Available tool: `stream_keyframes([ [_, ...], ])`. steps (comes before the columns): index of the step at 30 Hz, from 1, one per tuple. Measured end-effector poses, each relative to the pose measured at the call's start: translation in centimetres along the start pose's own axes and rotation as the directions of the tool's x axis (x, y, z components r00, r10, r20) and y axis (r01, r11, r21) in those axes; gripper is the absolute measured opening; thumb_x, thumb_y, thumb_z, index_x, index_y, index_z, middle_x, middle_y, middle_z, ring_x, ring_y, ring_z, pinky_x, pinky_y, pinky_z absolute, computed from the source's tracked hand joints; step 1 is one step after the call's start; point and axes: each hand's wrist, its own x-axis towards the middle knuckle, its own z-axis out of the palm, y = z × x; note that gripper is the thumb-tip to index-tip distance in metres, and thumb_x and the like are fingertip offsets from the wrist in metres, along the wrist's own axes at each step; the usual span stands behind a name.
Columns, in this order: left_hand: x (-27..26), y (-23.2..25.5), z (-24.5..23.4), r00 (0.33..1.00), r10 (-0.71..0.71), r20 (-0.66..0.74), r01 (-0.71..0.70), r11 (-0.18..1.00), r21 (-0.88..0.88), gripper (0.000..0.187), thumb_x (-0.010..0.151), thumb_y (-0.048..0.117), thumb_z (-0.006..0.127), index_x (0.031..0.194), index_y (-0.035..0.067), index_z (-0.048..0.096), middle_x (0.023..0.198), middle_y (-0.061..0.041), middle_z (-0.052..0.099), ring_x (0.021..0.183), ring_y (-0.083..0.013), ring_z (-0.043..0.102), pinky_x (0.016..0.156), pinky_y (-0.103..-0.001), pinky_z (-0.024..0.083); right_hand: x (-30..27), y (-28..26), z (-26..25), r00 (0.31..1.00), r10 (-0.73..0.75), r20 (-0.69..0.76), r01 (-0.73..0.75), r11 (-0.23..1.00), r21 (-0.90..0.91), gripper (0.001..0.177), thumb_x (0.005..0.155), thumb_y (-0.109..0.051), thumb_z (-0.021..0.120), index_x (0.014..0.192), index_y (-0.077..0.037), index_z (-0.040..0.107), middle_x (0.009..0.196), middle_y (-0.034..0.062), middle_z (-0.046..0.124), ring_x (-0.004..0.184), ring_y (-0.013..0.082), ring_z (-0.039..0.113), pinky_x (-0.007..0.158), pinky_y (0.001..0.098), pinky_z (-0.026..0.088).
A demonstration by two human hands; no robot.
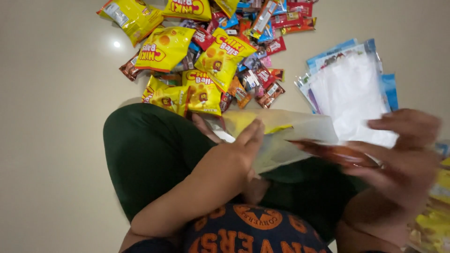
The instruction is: The person places snack packets into a clear plastic bag by hand and then sets the filled bag aside.
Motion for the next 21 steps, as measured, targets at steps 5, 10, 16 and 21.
stream_keyframes([
  [5,-1.8,0.9,3.2,0.987,-0.043,-0.155,0.031,0.996,-0.081,0.086,0.078,0.000,0.057,0.159,0.001,0.028,0.171,-0.015,0.023,0.056,-0.0322,0.061,0.049,-0.042,0.045,3.1,-6.5,-0.1,0.977,-0.011,0.212,0.059,0.974,-0.218,0.034,0.087,-0.046,0.078,0.117,-0.031,0.076,0.149,0.0116,0.058,0.138,0.0457,0.046,0.114,0.0571,0.036],
  [10,-3.2,0.7,5.8,0.935,0.046,-0.351,-0.053,0.999,-0.009,0.079,0.080,-0.003,0.059,0.155,-0.003,0.036,0.167,-0.020,0.031,0.069,-0.0315,0.070,0.050,-0.035,0.049,3.0,-8.9,3.8,0.950,-0.096,0.297,0.169,0.959,-0.228,0.030,0.089,-0.052,0.073,0.113,-0.034,0.075,0.162,0.0031,0.045,0.153,0.0430,0.026,0.121,0.0620,0.023],
  [16,-4.0,0.9,5.5,0.963,0.011,-0.270,-0.051,0.989,-0.141,0.076,0.083,-0.002,0.058,0.155,-0.004,0.034,0.170,-0.020,0.021,0.074,-0.0320,0.072,0.052,-0.036,0.049,1.4,-8.4,3.9,0.959,0.005,0.283,0.086,0.948,-0.307,0.046,0.091,-0.059,0.064,0.123,-0.027,0.073,0.171,0.0082,0.031,0.156,0.0490,0.022,0.121,0.0717,0.023],
  [21,-4.2,0.7,5.8,0.965,0.068,-0.253,-0.100,0.988,-0.117,0.084,0.084,-0.004,0.060,0.159,-0.002,0.023,0.170,-0.021,0.021,0.089,-0.0286,0.073,0.051,-0.032,0.048,-2.5,-5.7,0.7,0.977,0.175,0.118,-0.114,0.908,-0.403,0.043,0.085,-0.032,0.086,0.124,-0.018,0.077,0.166,0.0217,0.048,0.156,0.0450,0.034,0.122,0.0620,0.035],
])
